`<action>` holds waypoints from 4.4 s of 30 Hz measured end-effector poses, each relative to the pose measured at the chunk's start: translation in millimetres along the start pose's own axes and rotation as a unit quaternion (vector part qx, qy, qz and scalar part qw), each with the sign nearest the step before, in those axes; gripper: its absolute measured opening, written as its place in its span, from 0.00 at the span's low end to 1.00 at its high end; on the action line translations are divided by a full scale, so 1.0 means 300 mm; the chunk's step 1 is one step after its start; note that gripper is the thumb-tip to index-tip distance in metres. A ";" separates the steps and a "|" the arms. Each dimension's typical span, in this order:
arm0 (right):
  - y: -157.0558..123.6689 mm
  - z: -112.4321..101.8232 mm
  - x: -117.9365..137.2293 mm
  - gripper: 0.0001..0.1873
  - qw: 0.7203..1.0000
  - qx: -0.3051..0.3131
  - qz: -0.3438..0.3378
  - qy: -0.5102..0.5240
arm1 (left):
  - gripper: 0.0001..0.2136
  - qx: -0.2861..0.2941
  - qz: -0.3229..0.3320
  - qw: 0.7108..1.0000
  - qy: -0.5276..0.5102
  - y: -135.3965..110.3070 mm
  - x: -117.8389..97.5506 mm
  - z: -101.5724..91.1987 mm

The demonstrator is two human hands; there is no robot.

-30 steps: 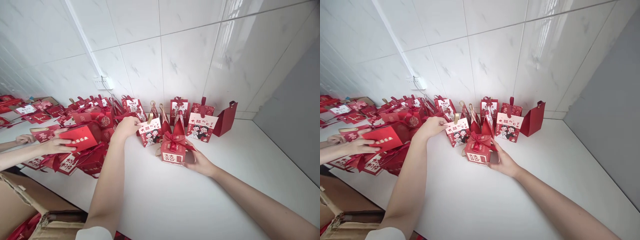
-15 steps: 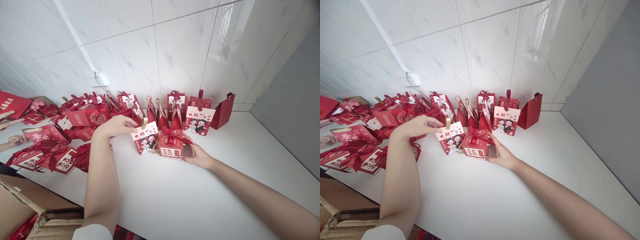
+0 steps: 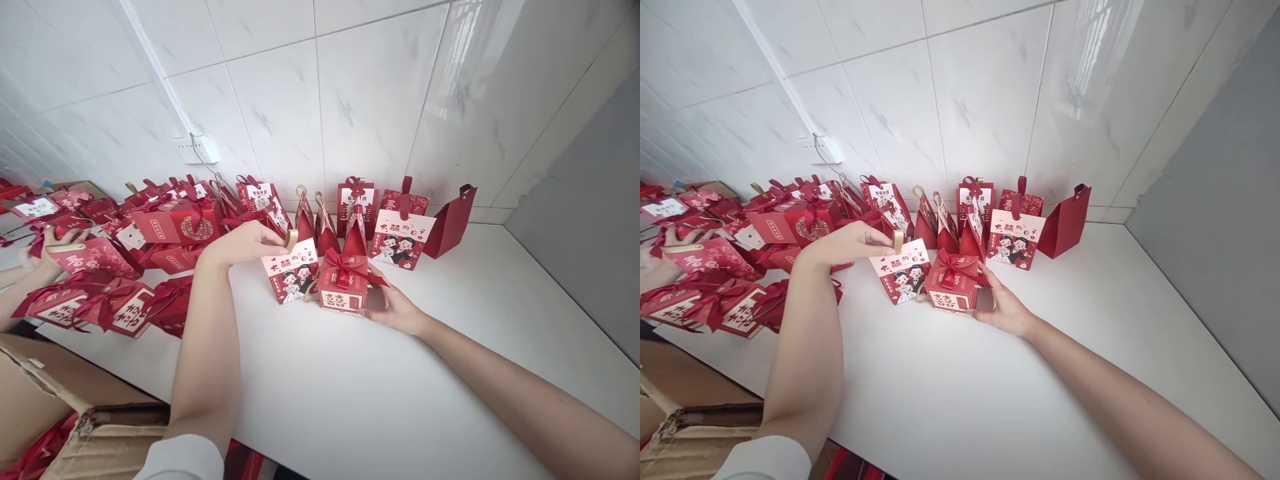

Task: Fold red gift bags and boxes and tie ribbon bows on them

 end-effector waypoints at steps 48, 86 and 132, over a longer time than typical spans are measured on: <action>-0.004 0.005 -0.029 0.55 1.000 0.001 -0.003 -0.001 | 0.14 0.012 0.012 0.979 -0.201 0.078 0.126 0.033; 0.008 -0.011 -0.007 0.52 0.999 -0.002 0.015 0.044 | 0.15 -0.337 0.036 0.936 -0.095 0.053 0.085 -0.143; 0.008 0.042 0.038 0.62 0.993 0.098 -0.035 -0.064 | 0.50 0.186 0.187 0.957 0.124 0.016 -0.251 0.330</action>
Point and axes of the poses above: each hand's wrist, its own y-axis towards the middle knuckle, its own z-axis out of the palm, x = y × z, the point moved 10 cm from there along y, towards the middle knuckle, and after that the axes turned 3 degrees about -z, right-handed, at the moved point
